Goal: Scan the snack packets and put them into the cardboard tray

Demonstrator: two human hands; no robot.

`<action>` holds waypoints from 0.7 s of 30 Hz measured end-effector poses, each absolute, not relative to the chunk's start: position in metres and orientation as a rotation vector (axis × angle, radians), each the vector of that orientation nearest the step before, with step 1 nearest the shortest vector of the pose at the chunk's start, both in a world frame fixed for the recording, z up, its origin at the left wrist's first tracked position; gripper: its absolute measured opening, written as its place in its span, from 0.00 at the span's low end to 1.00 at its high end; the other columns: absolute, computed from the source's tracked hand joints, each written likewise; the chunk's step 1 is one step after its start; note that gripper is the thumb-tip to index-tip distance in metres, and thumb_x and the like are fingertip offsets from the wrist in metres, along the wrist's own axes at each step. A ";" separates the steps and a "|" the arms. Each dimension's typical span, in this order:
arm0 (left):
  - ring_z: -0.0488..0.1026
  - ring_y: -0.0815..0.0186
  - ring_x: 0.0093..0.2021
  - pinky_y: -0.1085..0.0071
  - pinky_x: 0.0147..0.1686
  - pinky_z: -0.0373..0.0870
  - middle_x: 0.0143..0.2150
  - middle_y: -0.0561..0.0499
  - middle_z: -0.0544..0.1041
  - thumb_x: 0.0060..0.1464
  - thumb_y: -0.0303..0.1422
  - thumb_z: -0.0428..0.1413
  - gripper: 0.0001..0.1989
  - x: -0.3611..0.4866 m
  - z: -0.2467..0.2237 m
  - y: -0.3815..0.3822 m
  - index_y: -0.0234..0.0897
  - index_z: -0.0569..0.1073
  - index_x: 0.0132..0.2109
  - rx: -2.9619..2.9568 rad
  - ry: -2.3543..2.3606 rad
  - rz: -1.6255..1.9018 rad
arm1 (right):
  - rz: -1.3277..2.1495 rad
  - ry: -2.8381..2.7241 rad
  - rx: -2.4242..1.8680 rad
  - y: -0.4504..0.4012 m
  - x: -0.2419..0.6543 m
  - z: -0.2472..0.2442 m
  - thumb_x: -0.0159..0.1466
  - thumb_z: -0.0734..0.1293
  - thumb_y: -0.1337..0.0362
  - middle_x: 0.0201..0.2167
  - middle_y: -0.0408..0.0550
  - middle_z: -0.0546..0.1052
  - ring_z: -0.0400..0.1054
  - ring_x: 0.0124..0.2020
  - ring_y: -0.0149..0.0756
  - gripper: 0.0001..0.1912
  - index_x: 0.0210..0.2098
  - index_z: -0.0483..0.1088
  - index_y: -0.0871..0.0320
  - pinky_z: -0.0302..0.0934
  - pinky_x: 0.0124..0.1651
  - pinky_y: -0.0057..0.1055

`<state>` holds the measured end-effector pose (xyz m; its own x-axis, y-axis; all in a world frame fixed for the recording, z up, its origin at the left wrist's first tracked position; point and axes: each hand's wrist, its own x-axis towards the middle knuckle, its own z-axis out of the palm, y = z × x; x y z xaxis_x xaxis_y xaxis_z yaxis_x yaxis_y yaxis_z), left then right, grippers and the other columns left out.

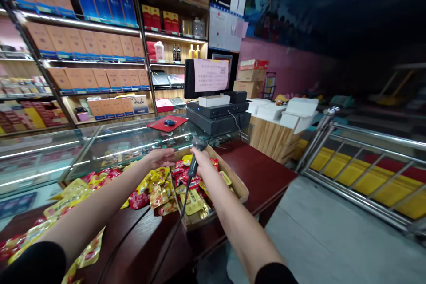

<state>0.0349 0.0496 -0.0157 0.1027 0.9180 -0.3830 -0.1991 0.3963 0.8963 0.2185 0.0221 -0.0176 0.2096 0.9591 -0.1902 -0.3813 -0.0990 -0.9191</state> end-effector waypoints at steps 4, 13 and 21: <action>0.77 0.60 0.36 0.51 0.42 0.76 0.37 0.45 0.78 0.45 0.28 0.66 0.13 -0.005 -0.015 0.029 0.31 0.74 0.39 0.756 1.153 1.035 | 1.393 -0.739 -1.108 0.009 0.186 -0.018 0.49 0.70 0.69 0.21 0.43 0.73 0.68 0.24 0.30 0.07 0.28 0.71 0.62 0.61 0.26 0.24; 0.77 0.57 0.41 0.64 0.33 0.77 0.41 0.43 0.79 0.41 0.32 0.68 0.21 -0.128 -0.012 -0.054 0.34 0.77 0.44 0.888 1.304 1.061 | 1.759 -0.830 -1.019 -0.035 0.075 -0.036 0.49 0.71 0.69 0.32 0.49 0.78 0.74 0.37 0.36 0.08 0.30 0.72 0.61 0.68 0.34 0.27; 0.76 0.57 0.40 0.67 0.38 0.73 0.39 0.47 0.80 0.48 0.34 0.62 0.15 -0.155 -0.054 -0.143 0.39 0.79 0.45 1.233 1.735 1.120 | 2.007 -0.853 -1.036 -0.086 0.007 -0.085 0.48 0.72 0.67 0.27 0.46 0.76 0.73 0.30 0.32 0.11 0.31 0.71 0.60 0.68 0.32 0.27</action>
